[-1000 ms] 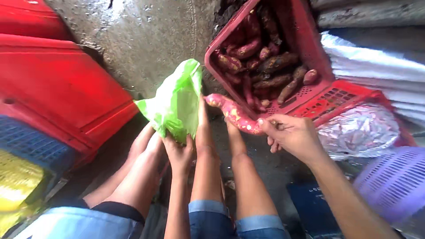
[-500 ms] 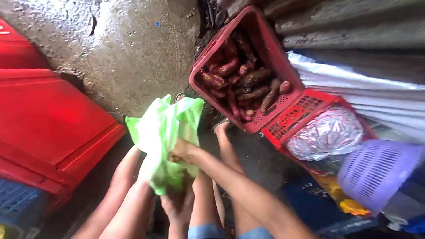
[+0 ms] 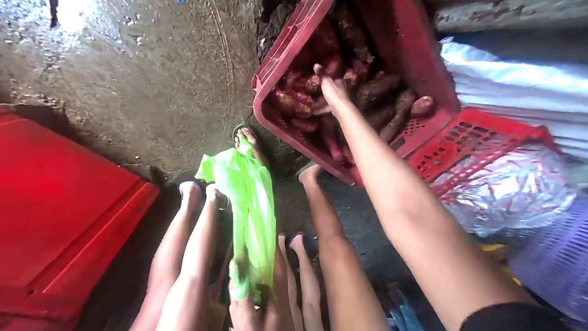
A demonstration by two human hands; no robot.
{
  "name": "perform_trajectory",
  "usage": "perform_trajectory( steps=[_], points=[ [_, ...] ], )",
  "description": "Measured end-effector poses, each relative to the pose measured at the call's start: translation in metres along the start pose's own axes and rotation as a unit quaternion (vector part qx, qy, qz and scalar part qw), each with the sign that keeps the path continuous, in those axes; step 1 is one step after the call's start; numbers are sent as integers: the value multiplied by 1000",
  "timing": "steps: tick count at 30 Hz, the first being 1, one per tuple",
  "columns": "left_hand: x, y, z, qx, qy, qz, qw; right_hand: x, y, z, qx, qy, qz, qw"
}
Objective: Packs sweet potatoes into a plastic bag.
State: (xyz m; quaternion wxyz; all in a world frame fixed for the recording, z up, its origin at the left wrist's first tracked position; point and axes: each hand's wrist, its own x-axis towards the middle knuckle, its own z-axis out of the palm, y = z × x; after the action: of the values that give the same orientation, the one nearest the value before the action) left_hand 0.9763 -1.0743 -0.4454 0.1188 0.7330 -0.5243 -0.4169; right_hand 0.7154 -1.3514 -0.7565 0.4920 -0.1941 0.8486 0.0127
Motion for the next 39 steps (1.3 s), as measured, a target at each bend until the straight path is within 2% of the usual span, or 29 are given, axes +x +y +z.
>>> perform_trajectory(
  steps=[3,5,7,9,10,11,12,13,14,16,18,19,21,23,25,28,30,32,35,37,39],
  points=[
    [-7,6,20,48,-46,-32,997,18,-22,19,-73,74,-34,994],
    [-11,23,18,68,-79,-55,993,21,-13,14,-27,58,-26,998],
    [-7,34,17,71,-79,-63,992,15,-1,-12,89,-25,-33,995],
    [-8,41,17,75,-62,-49,994,-23,9,-54,231,-188,-73,952],
    [-9,44,17,81,-51,-34,995,-67,-2,-80,251,-225,-49,940],
    [-11,46,19,82,-40,-18,996,-125,-43,-107,198,-202,134,950],
    [-14,50,19,84,-32,-6,996,-155,-24,-120,199,-218,102,950],
    [-17,53,21,82,-22,5,996,-159,14,-130,239,-281,29,929],
    [-19,57,22,78,-14,15,997,-144,53,-139,269,-379,-46,884],
    [-22,65,22,76,-7,22,997,-145,85,-151,211,-485,-167,832],
    [-21,76,20,62,7,-2,998,-182,82,-153,123,-502,-263,815],
    [-22,81,17,49,16,-23,998,-202,79,-149,78,-497,-294,813],
    [-22,90,12,27,47,-61,997,-225,70,-132,-27,-523,-338,782],
    [-24,100,11,55,88,-86,991,-236,61,-98,-87,-544,-398,733],
    [-31,112,12,124,103,-90,983,-247,50,-63,-176,-541,-407,715],
    [-46,118,6,196,96,-106,970,-274,30,-22,-353,-447,-399,719],
    [-52,112,-7,215,96,-113,965,-283,27,2,-404,-367,-406,733],
    [-55,104,-20,221,97,-117,963,-282,33,23,-412,-293,-404,763],
    [-56,91,-33,232,107,-144,956,-278,51,35,-386,-229,-345,825],
    [-55,86,-43,213,101,-182,955,-275,67,30,-374,-211,-286,857],
    [-53,86,-49,216,77,-179,957,-271,83,9,-378,-219,-203,876]
  ],
)
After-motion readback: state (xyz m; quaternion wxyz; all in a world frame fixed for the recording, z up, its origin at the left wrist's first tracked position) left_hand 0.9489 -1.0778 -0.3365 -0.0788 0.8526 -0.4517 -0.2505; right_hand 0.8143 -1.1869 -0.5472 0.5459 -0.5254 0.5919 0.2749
